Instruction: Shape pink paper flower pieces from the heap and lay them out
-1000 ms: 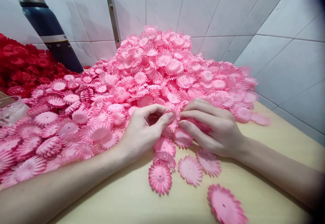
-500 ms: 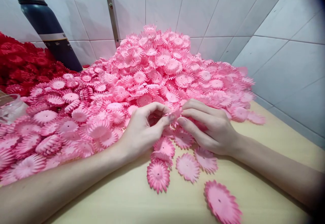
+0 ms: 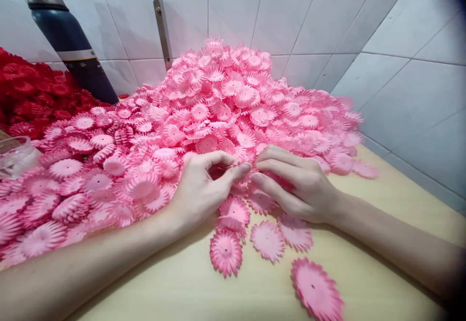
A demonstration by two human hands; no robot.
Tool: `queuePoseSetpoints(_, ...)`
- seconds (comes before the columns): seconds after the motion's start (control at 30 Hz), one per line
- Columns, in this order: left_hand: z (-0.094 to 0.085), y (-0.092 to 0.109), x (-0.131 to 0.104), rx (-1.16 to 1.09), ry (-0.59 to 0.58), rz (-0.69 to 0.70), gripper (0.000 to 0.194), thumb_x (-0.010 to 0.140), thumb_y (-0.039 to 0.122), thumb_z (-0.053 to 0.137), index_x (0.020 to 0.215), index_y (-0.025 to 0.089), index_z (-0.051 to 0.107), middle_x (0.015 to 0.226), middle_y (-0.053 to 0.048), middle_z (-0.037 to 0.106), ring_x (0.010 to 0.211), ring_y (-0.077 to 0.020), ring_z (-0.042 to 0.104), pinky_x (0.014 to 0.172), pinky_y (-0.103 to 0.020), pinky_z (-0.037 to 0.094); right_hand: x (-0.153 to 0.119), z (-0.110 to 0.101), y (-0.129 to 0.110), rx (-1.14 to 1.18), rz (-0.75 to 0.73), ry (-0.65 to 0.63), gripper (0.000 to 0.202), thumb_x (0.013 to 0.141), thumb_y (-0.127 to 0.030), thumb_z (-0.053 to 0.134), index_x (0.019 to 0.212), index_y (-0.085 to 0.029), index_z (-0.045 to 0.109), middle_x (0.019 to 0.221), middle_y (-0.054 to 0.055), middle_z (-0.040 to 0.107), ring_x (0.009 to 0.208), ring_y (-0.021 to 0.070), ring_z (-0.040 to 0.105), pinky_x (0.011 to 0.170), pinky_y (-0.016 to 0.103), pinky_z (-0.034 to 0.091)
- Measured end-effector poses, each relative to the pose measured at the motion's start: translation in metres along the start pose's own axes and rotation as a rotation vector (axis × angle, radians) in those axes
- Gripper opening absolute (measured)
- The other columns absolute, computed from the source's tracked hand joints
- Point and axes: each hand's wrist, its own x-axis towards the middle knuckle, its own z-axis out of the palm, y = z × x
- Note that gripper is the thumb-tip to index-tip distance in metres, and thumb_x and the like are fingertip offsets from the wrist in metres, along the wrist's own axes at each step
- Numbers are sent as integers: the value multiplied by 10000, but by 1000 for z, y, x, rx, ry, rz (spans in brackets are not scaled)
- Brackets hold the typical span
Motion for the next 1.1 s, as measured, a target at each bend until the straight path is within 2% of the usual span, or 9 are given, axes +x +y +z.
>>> queuePoseSetpoints(0.1, 0, 3, -1, 76, -3, 45, 249, 811, 319, 667, 640, 146, 611, 575, 22, 537, 546, -93, 460, 526, -215, 365, -1, 1, 0, 10, -4, 21, 28, 863, -169, 598, 888, -167, 610, 727, 61, 607, 681, 184, 582, 581, 323, 517)
queuePoseSetpoints(0.27, 1, 5, -3, 162, -53, 81, 374, 832, 386, 630, 561, 150, 527, 516, 39, 436, 499, -81, 376, 489, -234, 296, -2, 2, -1, 49, -11, 38, 115, 830, -172, 642, 939, -170, 606, 764, 71, 623, 692, 188, 594, 580, 333, 524)
queuePoseSetpoints(0.4, 1, 5, -3, 204, -8, 63, 515, 838, 452, 600, 461, 161, 402, 462, 46, 334, 468, -74, 299, 475, -255, 238, -1, 1, -2, 53, -55, 53, 175, 809, -139, 656, 974, -146, 599, 777, 82, 625, 713, 194, 594, 597, 343, 530)
queuePoseSetpoints(0.6, 0, 2, 0, 34, -65, 13, 421, 760, 383, 715, 520, 163, 449, 502, 50, 392, 499, -78, 347, 472, -230, 270, 1, 1, -4, 21, -126, -11, 133, 836, -46, 544, 884, -161, 590, 727, 65, 594, 678, 176, 547, 566, 316, 505)
queuePoseSetpoints(0.7, 0, 0, -1, -7, -75, 4, 397, 758, 385, 719, 543, 163, 469, 525, 40, 447, 510, -83, 391, 489, -232, 300, -1, 2, -1, -2, -91, 57, 134, 828, -42, 562, 866, -168, 588, 720, 61, 602, 678, 179, 555, 594, 329, 503)
queuePoseSetpoints(0.77, 0, 1, -2, 14, -70, 35, 419, 759, 400, 717, 527, 165, 459, 519, 34, 467, 500, -82, 397, 494, -237, 312, -3, 1, 3, -38, 28, 159, 122, 826, -57, 579, 810, -178, 585, 691, 45, 592, 636, 165, 545, 572, 317, 476)
queuePoseSetpoints(0.9, 1, 7, -4, 38, 31, 73, 461, 793, 418, 682, 504, 166, 426, 502, 35, 463, 484, -74, 409, 504, -233, 353, -5, -2, 8, -85, 360, 363, 217, 853, -114, 575, 660, -200, 531, 578, -10, 520, 507, 118, 468, 483, 281, 377)
queuePoseSetpoints(1.03, 4, 5, 0, -27, 167, 14, 218, 819, 295, 666, 711, 169, 524, 675, 25, 551, 592, -90, 522, 547, -212, 428, -3, 0, 4, -95, 300, 321, 162, 790, -166, 693, 694, -196, 566, 623, 1, 591, 553, 130, 535, 527, 285, 427)
queuePoseSetpoints(1.1, 4, -1, 2, 4, 250, 72, 141, 798, 193, 674, 865, 174, 552, 880, -8, 602, 794, -121, 596, 720, -240, 496, -3, 2, 3, -130, 259, 304, 150, 761, -153, 722, 729, -192, 581, 660, 11, 621, 589, 139, 568, 553, 287, 454)
